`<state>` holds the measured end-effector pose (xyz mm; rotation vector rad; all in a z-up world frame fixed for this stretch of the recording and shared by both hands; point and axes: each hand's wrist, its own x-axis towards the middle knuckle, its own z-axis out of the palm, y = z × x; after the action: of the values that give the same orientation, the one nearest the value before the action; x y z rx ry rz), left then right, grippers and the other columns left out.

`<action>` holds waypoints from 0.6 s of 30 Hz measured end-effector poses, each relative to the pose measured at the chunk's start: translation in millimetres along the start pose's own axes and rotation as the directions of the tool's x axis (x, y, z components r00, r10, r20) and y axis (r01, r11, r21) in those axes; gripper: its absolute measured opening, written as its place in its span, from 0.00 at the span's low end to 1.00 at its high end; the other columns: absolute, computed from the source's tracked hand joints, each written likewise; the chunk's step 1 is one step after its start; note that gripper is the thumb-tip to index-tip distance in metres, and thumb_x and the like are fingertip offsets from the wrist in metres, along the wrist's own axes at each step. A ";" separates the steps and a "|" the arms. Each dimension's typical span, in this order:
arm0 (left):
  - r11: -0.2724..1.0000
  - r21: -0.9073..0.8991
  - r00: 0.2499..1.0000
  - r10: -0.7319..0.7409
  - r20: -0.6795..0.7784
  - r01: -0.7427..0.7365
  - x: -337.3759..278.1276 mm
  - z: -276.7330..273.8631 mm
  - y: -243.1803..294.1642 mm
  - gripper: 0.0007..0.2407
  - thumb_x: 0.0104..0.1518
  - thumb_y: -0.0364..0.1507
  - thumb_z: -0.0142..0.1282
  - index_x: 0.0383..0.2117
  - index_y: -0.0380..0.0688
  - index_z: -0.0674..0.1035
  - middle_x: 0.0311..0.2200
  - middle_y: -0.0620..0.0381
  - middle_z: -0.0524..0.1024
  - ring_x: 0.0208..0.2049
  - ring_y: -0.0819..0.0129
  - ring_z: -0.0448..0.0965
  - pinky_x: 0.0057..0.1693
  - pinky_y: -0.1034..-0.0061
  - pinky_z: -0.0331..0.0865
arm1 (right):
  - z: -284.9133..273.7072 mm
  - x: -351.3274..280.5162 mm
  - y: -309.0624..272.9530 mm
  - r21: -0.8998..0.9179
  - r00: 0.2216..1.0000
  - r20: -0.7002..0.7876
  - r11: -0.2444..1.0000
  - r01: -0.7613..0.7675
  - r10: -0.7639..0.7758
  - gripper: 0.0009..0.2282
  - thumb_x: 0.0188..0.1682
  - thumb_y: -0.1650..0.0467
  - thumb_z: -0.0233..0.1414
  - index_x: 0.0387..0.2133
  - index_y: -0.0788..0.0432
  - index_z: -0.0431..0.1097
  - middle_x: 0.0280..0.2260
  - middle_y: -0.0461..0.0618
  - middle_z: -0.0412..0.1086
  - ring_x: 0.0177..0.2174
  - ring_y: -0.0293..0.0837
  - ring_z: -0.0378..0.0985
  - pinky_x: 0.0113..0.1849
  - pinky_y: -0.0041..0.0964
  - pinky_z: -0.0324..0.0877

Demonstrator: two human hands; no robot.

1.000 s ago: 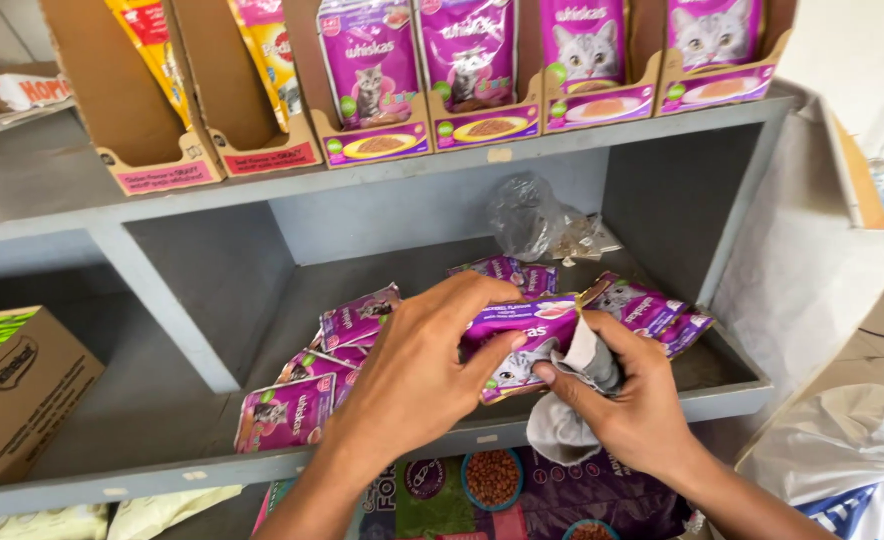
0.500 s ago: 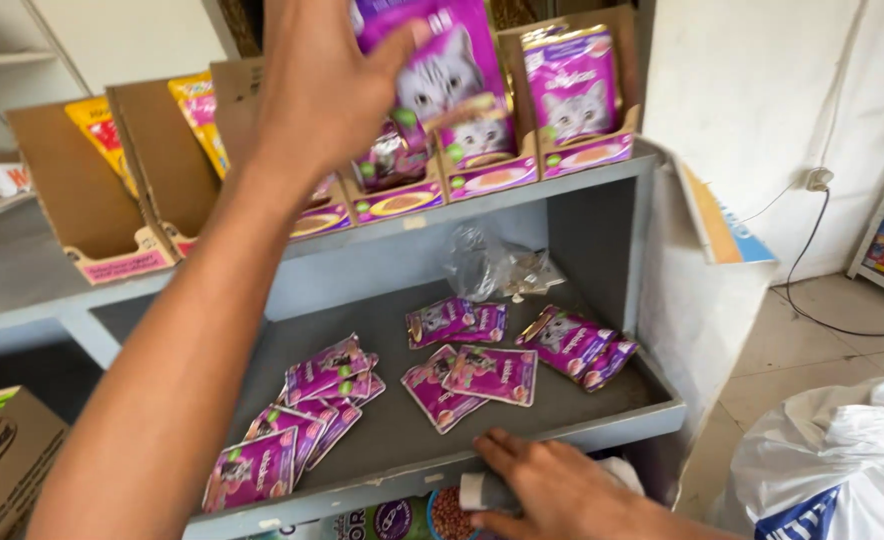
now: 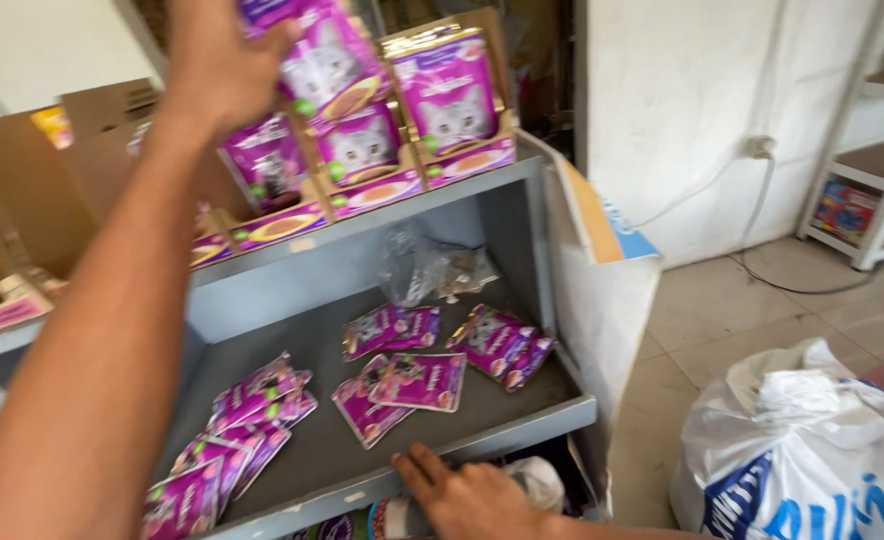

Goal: Wiping cat food pouches with a cloth to clean them before organizing them on grocery store shelves.

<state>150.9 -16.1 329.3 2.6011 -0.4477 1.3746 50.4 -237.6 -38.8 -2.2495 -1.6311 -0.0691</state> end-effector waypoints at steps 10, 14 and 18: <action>0.977 0.115 0.978 0.164 0.131 -0.179 -20.3 14.7 5.9 0.09 0.66 0.14 0.63 0.46 0.23 0.75 0.40 0.35 0.76 0.34 0.49 0.79 0.41 0.57 0.76 | 6.5 2.3 -3.1 0.115 0.998 -0.038 0.992 0.058 -0.054 0.30 0.51 0.67 0.46 0.64 0.76 0.51 0.61 0.84 0.51 0.19 0.74 0.77 0.19 0.64 0.73; 0.927 0.322 0.973 0.135 0.187 -0.190 -29.5 34.9 -23.7 0.06 0.72 0.19 0.61 0.45 0.36 0.73 0.36 0.46 0.70 0.42 0.49 0.69 0.57 0.56 0.53 | 19.1 0.6 1.1 0.018 0.950 -0.280 0.989 0.150 -0.139 0.21 0.50 0.79 0.44 0.58 0.80 0.61 0.55 0.88 0.59 0.11 0.66 0.74 0.12 0.55 0.71; 0.869 0.398 0.955 0.247 0.165 -0.294 -39.9 43.8 -22.0 0.12 0.70 0.13 0.63 0.53 0.28 0.72 0.47 0.33 0.70 0.48 0.36 0.72 0.51 0.42 0.63 | 10.4 -1.6 3.1 0.059 0.940 -0.313 0.985 0.161 -0.135 0.22 0.49 0.80 0.45 0.58 0.82 0.61 0.53 0.90 0.59 0.09 0.66 0.72 0.11 0.57 0.69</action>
<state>171.2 -0.4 271.5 3.0705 -0.6143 1.5680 51.1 -236.6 -49.7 -1.9357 -1.5958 -0.3652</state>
